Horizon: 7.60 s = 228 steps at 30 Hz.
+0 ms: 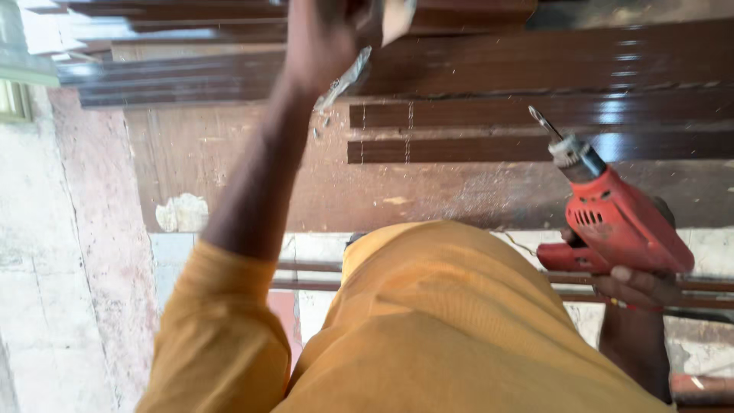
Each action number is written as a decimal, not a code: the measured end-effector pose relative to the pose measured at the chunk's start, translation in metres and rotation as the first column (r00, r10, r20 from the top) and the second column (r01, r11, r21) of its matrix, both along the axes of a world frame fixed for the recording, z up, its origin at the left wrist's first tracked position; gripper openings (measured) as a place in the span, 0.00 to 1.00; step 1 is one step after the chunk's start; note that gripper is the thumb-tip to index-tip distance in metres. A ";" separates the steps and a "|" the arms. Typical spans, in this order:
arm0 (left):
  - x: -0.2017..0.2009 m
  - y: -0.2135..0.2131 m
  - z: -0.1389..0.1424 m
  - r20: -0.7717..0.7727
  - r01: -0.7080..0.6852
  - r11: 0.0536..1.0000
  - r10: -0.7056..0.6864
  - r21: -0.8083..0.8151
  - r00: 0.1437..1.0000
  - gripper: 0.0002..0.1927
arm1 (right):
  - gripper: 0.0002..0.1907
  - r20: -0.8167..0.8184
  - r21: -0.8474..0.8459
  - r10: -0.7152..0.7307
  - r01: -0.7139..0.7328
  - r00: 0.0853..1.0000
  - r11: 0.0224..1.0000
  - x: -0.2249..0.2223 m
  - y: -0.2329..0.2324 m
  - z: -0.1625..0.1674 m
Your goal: The person retrieves a corded drill and uses it to drive screws into metal brackets attached to long, dark metal bars. They repeatedly pick up brackets and screws from a box and a plastic bag, then fasten the brackets to the bars.
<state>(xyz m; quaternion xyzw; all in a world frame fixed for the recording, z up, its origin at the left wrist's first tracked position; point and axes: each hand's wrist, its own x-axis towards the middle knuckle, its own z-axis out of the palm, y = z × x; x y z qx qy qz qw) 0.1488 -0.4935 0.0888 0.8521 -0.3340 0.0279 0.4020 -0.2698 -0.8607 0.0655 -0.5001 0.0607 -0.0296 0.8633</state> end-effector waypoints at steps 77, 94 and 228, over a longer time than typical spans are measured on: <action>-0.160 0.184 -0.072 -0.727 -0.346 0.640 -0.607 -0.686 0.321 0.03 | 0.49 -0.172 -0.489 0.258 -0.309 0.951 0.816 0.078 0.209 0.068; -0.147 0.128 -0.152 -0.228 0.015 0.991 0.016 0.132 0.973 0.38 | 0.48 -0.056 -0.210 0.073 -0.083 0.996 0.974 0.061 0.207 0.067; -0.133 0.148 -0.197 -0.377 -0.001 0.999 -0.017 -0.047 0.926 0.29 | 0.44 -0.866 -0.380 0.177 -0.384 0.468 -0.842 0.339 0.336 0.150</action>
